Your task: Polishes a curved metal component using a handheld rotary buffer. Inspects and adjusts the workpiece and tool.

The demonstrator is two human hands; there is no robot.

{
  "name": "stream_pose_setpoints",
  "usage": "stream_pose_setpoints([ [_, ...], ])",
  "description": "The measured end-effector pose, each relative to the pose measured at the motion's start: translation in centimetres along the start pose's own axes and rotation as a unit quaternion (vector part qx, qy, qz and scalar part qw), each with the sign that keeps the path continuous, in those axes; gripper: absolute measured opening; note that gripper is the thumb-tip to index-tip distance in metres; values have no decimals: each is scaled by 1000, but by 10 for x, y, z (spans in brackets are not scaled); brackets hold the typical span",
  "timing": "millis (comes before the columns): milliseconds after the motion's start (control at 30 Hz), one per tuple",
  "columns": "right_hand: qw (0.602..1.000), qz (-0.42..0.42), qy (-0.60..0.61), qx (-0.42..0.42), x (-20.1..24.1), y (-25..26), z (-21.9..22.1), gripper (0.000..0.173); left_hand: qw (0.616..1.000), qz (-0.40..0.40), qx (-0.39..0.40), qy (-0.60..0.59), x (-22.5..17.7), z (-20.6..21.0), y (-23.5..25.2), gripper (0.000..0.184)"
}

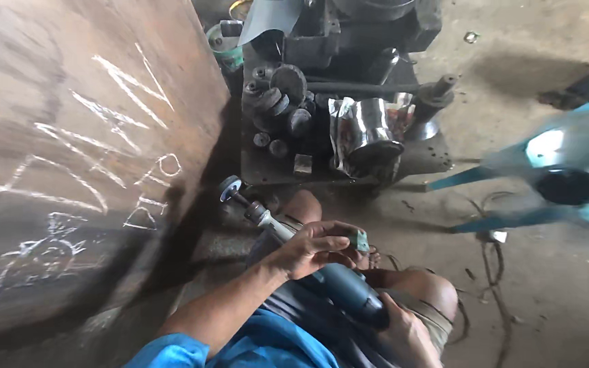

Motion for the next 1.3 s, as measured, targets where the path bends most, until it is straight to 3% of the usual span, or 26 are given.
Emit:
stream_pose_setpoints([
  [200, 1000, 7, -4, 4, -1, 1, 2, 75, 1000, 11, 1, 7, -9, -5, -3, 34],
  [267, 1000, 5, -8, -6, -1, 2, 2, 73, 998, 16, -32, 60, -20, -10, -3, 33],
  [333, 1000, 15, -8, -8, -1, 0, 2, 71, 978, 26, -94, 183, -43, -23, 0, 33],
  [400, 1000, 28, -14, -1, -2, -2, 4, 71, 905, 43, -167, 388, -77, -47, 7, 35],
  [467, 999, 31, -15, 2, -2, -2, 3, 72, 774, 51, -241, 584, -113, -78, 20, 41],
  [500, 999, 32, -12, 0, -3, -2, 3, 72, 711, 33, -272, 648, -127, -95, 30, 47],
  [567, 999, 32, -9, 1, -3, -1, 4, 71, 627, -16, -293, 722, -141, -123, 54, 51],
  [700, 1000, 30, -6, -2, -2, 1, 4, 68, 549, -38, -241, 799, -136, -150, 105, 48],
  [833, 999, 47, 2, 12, -6, -2, 8, 68, 486, -84, -205, 846, -113, -169, 124, 49],
  [1033, 999, -12, 51, 1, -7, -1, 6, 66, 483, -55, -241, 840, -114, -156, 113, 68],
  [1300, 978, -109, 123, 126, -1, 7, -1, 96, 558, 63, -196, 804, -136, -93, 121, 33],
])
Point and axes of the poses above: each hand's wrist, its own y-axis towards the middle knuckle, its own z-axis out of the palm, x = y × z, the point moved 10 cm from there along y, towards the middle knuckle, and after that the axes turned 1 degree about -x, right-handed, at the moved point
